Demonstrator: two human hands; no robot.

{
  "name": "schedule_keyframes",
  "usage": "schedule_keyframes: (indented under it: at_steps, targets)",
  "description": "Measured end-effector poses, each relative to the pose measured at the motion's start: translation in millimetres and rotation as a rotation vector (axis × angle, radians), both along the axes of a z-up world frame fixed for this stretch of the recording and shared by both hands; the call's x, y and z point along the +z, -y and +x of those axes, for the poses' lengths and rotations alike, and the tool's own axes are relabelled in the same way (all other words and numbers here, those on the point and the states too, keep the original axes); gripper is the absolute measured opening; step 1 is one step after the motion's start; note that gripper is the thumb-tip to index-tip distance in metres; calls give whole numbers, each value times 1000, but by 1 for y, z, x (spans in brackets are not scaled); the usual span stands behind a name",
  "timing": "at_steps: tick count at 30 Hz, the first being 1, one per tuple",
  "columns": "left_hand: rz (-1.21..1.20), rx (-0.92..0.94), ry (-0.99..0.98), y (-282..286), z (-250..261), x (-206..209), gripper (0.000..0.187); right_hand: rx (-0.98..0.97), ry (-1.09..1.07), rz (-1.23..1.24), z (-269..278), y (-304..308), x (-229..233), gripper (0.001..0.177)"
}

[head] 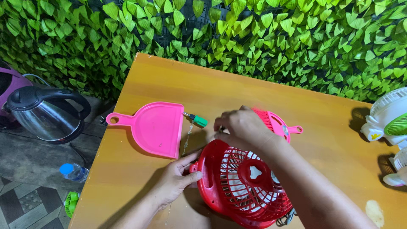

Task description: The person cleans a white fan blade with a pink brush, then places it into a red fan housing. They attach the front grille, secure the rear cage, and use a screwdriver to tighten screws on the back of the fan.

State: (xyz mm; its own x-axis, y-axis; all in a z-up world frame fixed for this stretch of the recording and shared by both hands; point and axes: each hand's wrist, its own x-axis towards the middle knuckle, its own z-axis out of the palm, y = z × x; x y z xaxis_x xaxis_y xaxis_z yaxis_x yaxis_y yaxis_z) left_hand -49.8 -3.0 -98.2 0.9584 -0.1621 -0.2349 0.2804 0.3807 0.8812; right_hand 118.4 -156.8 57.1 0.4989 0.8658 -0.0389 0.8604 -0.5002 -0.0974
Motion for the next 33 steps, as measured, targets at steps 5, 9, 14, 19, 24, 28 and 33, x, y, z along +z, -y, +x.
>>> schedule_keyframes:
  at_steps: [5, 9, 14, 19, 24, 28, 33]
  targets:
    - [-50, -17, -54, -1, 2, 10, 71, -116, -18, 72, 0, -26, -6, 17]
    - [-86, 31, -126, 3, 4, 3, 63, 69, -44, -59, -14, -85, -53, 15]
    - [-79, 7, -1, 2, 0, -3, 50, 203, 45, -270, -24, -128, -92, 16]
    - [-137, 3, -15, 1, 0, -5, 39, 215, 54, -340, -31, -140, -104, 17]
    - [-114, -7, -45, -3, 0, -9, 42, 196, 47, -292, -38, -139, -75, 12]
    - [-70, 80, 0, 1, 1, -19, 50, -326, -402, 214, -57, -96, -22, 21]
    - [80, 338, -48, 2, -1, 3, 32, -514, -678, 694, -112, -14, 20, 14]
